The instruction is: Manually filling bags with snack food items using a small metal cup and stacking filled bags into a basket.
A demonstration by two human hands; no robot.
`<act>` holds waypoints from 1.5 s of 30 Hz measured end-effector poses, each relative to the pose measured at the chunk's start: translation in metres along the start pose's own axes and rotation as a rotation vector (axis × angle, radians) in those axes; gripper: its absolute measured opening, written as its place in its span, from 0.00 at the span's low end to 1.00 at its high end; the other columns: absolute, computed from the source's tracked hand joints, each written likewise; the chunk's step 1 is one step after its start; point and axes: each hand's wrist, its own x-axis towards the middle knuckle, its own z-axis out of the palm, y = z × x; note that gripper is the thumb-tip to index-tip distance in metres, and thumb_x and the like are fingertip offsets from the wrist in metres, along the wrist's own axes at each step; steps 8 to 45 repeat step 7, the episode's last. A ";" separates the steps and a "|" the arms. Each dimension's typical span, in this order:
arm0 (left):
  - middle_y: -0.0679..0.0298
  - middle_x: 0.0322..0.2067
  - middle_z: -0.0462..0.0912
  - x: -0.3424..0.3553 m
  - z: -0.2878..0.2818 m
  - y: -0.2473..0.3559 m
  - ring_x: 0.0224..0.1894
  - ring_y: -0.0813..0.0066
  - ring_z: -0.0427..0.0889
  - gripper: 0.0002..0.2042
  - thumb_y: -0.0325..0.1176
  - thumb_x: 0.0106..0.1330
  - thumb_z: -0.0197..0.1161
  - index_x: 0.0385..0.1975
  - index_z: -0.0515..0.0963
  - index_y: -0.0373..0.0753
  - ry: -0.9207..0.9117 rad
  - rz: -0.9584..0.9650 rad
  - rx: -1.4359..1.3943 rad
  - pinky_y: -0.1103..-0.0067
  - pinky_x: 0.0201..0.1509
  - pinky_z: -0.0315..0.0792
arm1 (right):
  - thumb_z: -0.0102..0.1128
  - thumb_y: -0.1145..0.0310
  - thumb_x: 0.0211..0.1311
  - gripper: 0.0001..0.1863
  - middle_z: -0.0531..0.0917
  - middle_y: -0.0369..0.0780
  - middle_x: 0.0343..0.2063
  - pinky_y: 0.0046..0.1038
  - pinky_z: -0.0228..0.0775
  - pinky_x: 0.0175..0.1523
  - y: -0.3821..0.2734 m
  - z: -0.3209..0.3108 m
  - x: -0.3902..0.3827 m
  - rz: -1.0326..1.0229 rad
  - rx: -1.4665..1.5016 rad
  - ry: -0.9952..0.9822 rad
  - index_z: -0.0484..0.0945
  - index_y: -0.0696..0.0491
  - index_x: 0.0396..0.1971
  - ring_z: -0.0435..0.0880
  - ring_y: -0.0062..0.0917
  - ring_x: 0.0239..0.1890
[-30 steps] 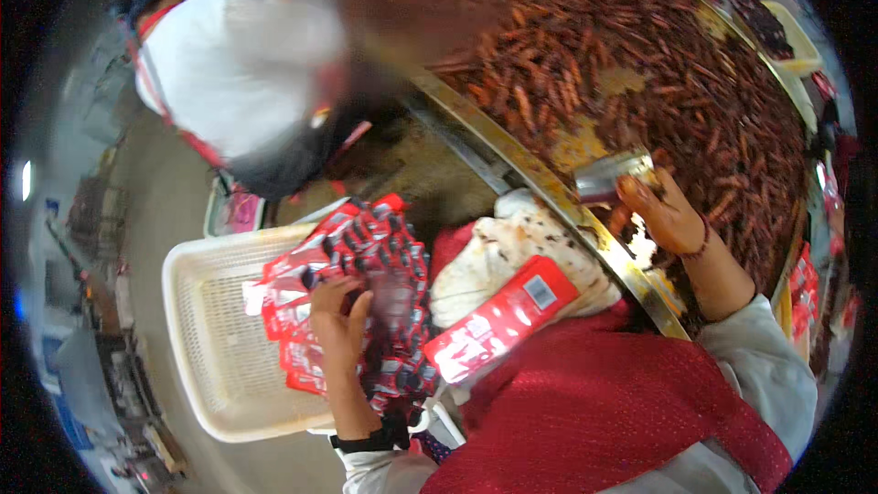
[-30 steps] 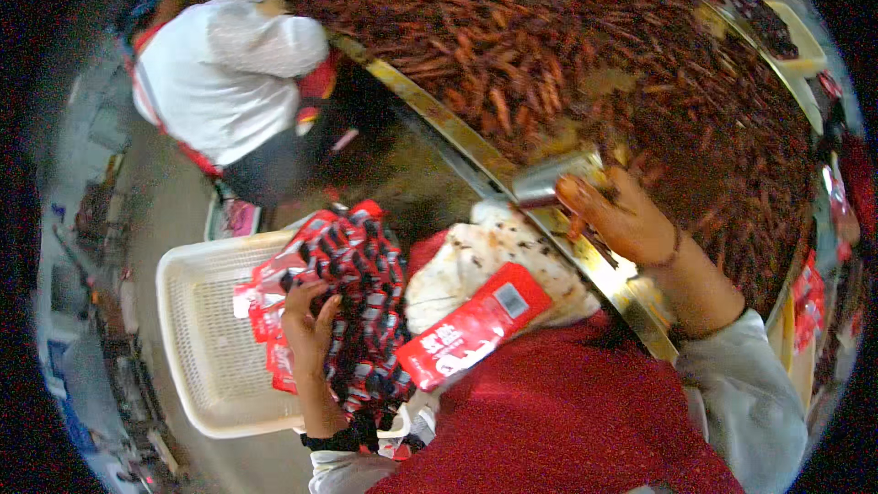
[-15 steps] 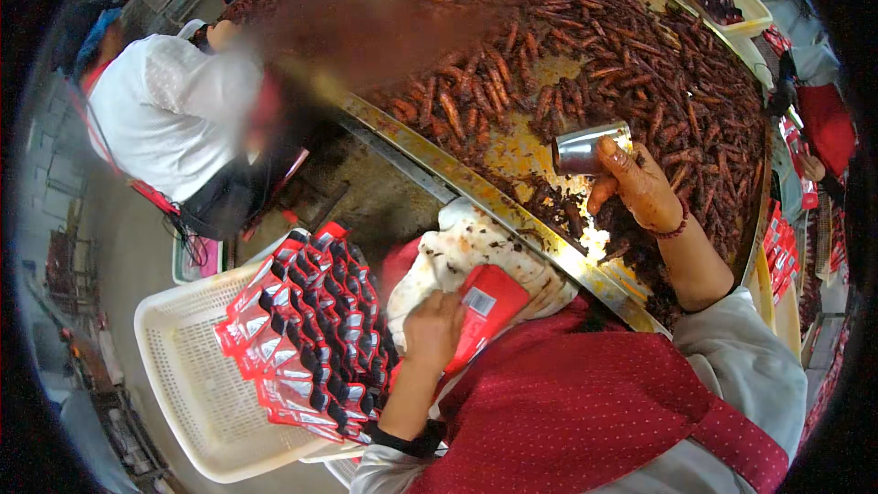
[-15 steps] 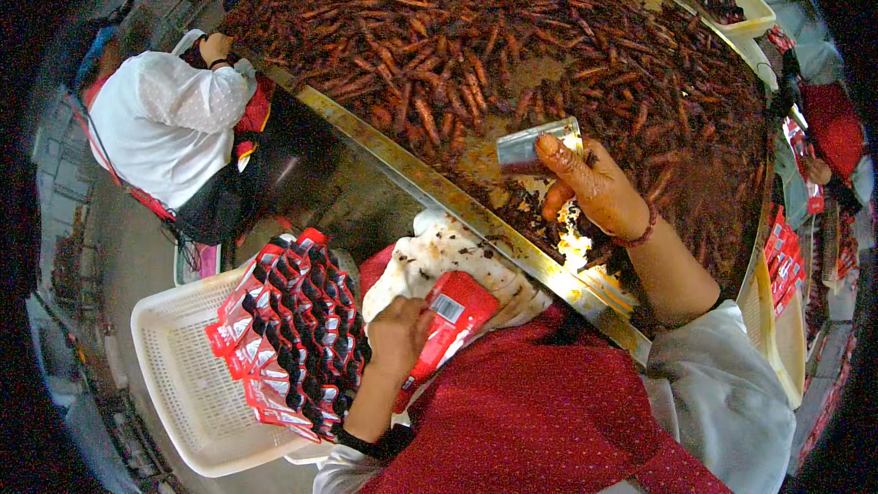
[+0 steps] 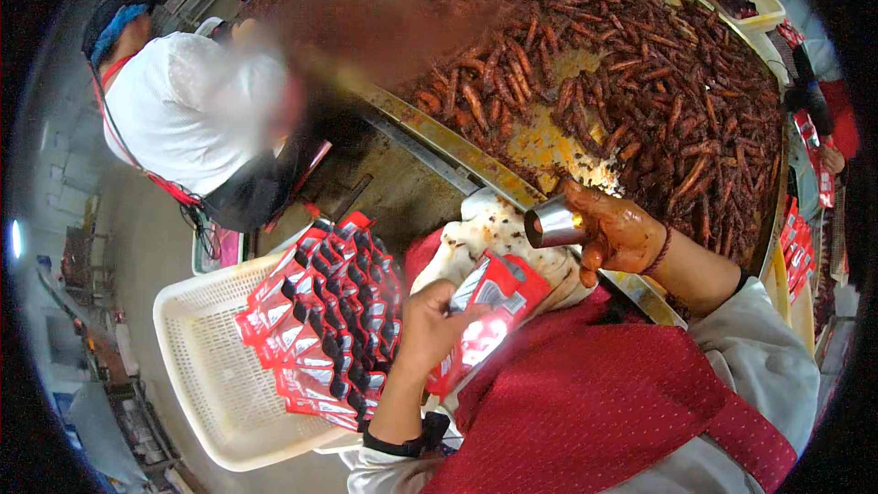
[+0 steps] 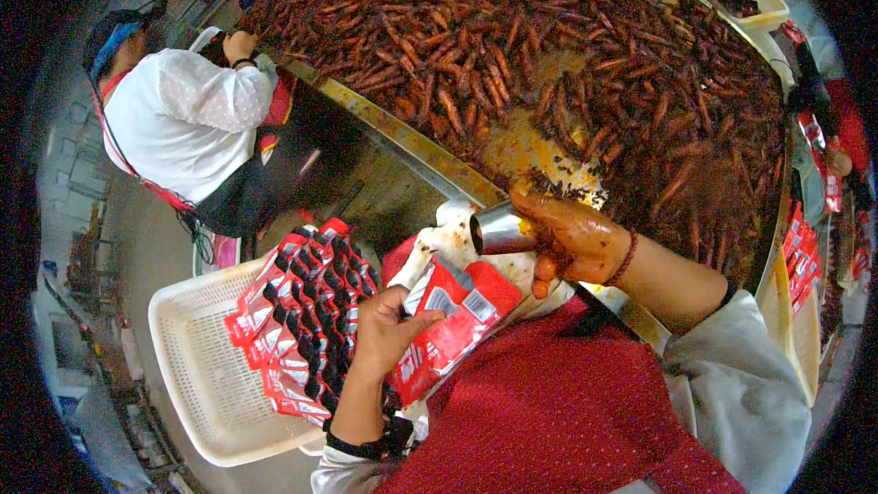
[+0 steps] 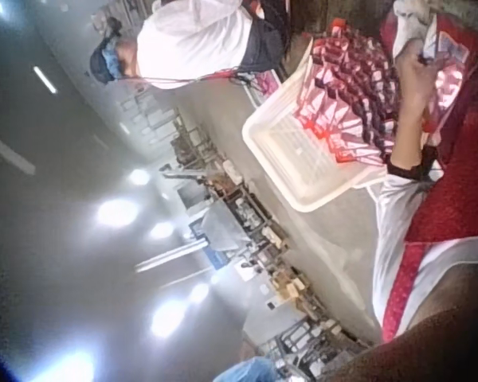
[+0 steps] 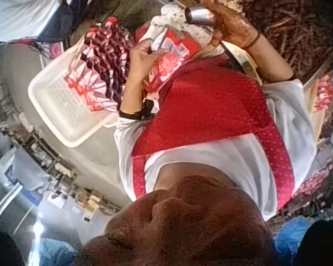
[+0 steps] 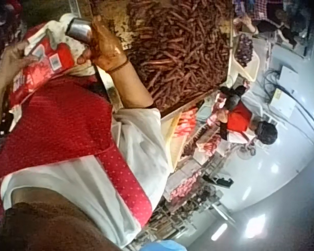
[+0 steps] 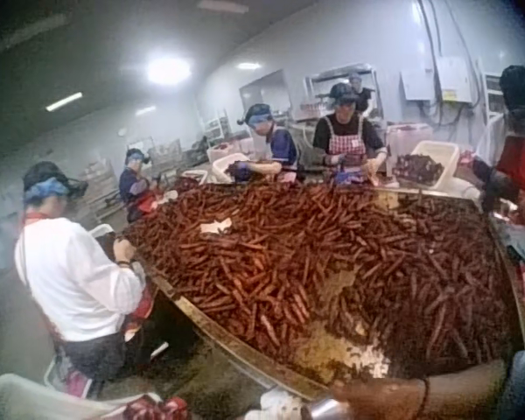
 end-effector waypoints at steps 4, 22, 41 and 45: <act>0.65 0.23 0.78 0.012 0.010 0.023 0.24 0.82 0.72 0.13 0.31 0.47 0.75 0.31 0.81 0.34 0.074 0.113 -0.107 0.82 0.28 0.68 | 0.46 0.42 0.64 0.31 0.80 0.48 0.43 0.33 0.78 0.22 -0.008 0.006 -0.010 0.086 -0.368 0.043 0.71 0.56 0.50 0.78 0.24 0.12; 0.64 0.29 0.82 0.025 0.028 0.051 0.31 0.82 0.76 0.15 0.29 0.46 0.75 0.35 0.81 0.35 0.075 0.212 -0.074 0.82 0.37 0.71 | 0.44 0.40 0.64 0.31 0.82 0.49 0.29 0.35 0.75 0.26 -0.018 0.006 -0.021 -0.111 -1.105 0.010 0.78 0.57 0.33 0.81 0.32 0.18; 0.64 0.29 0.82 0.025 0.028 0.051 0.31 0.82 0.76 0.15 0.29 0.46 0.75 0.35 0.81 0.35 0.075 0.212 -0.074 0.82 0.37 0.71 | 0.44 0.40 0.64 0.31 0.82 0.49 0.29 0.35 0.75 0.26 -0.018 0.006 -0.021 -0.111 -1.105 0.010 0.78 0.57 0.33 0.81 0.32 0.18; 0.64 0.29 0.82 0.025 0.028 0.051 0.31 0.82 0.76 0.15 0.29 0.46 0.75 0.35 0.81 0.35 0.075 0.212 -0.074 0.82 0.37 0.71 | 0.44 0.40 0.64 0.31 0.82 0.49 0.29 0.35 0.75 0.26 -0.018 0.006 -0.021 -0.111 -1.105 0.010 0.78 0.57 0.33 0.81 0.32 0.18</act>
